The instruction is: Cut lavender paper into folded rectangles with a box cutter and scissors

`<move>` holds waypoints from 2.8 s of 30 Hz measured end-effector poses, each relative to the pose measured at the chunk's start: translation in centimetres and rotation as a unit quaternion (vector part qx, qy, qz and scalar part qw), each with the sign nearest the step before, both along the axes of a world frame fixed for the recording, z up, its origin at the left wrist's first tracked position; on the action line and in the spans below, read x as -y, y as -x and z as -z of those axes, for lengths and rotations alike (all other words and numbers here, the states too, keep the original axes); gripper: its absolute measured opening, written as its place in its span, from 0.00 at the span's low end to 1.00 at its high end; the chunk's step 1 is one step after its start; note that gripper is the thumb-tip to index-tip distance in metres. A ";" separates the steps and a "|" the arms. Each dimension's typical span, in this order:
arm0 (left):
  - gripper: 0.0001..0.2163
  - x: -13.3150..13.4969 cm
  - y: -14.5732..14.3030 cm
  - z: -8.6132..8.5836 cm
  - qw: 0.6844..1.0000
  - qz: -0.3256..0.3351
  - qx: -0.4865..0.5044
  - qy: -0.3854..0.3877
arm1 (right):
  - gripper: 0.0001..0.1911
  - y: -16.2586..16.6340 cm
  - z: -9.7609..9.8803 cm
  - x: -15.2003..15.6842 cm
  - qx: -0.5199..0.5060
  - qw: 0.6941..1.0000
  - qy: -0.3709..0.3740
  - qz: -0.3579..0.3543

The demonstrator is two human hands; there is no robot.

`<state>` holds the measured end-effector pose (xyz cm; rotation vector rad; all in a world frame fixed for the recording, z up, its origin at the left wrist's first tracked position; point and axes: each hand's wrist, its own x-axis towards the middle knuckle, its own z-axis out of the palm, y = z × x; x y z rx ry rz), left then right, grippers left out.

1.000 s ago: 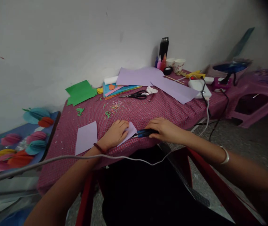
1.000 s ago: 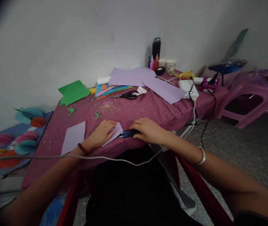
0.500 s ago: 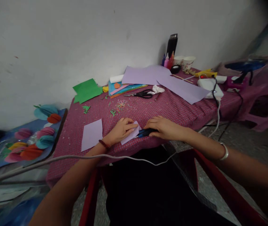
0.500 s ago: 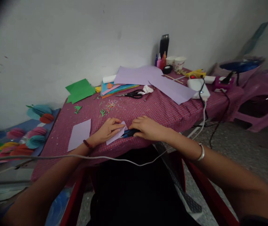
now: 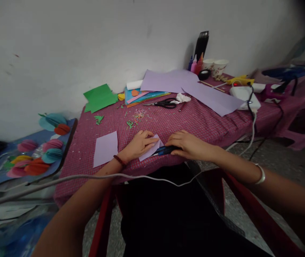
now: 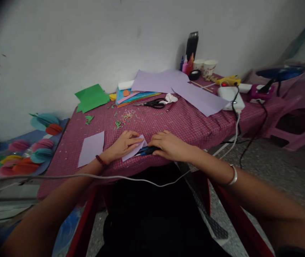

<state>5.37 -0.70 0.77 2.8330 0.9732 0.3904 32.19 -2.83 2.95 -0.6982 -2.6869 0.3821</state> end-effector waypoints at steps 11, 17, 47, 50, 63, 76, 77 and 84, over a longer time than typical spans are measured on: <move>0.17 0.0 -0.2 0.0 1.000 -0.005 0.003 -0.005 | 0.14 0.5 -0.3 0.2 0.006 1.000 -0.003 -0.028; 0.17 0.0 -0.1 0.1 1.000 -0.005 0.009 -0.008 | 0.15 0.2 -0.5 0.4 0.003 0.998 0.011 -0.054; 0.17 0.1 0.4 -0.4 0.998 -0.057 0.021 -0.003 | 0.13 -7.0 -0.4 -0.7 0.021 0.923 -0.093 0.373; 0.17 0.0 0.4 -0.4 0.998 -0.062 0.028 -0.003 | 0.16 -8.3 -1.2 -2.2 0.084 0.902 -0.074 0.417; 0.20 0.1 0.5 -0.7 0.991 -0.127 0.051 -0.004 | 0.11 -3.3 -1.6 1.6 -0.097 0.984 -0.007 0.152; 0.33 2.3 0.2 -0.8 0.984 -0.175 0.024 0.031 | 0.08 -1.3 3.0 2.8 -0.155 0.982 0.007 0.112; 0.34 2.1 0.2 -0.7 0.982 -0.183 0.026 0.034 | 0.09 -1.3 3.2 2.7 -0.161 0.980 0.006 0.113; 0.39 1.4 0.2 -0.9 0.975 -0.204 0.027 0.087 | 0.08 -1.0 3.8 2.7 -0.180 0.977 -0.002 0.117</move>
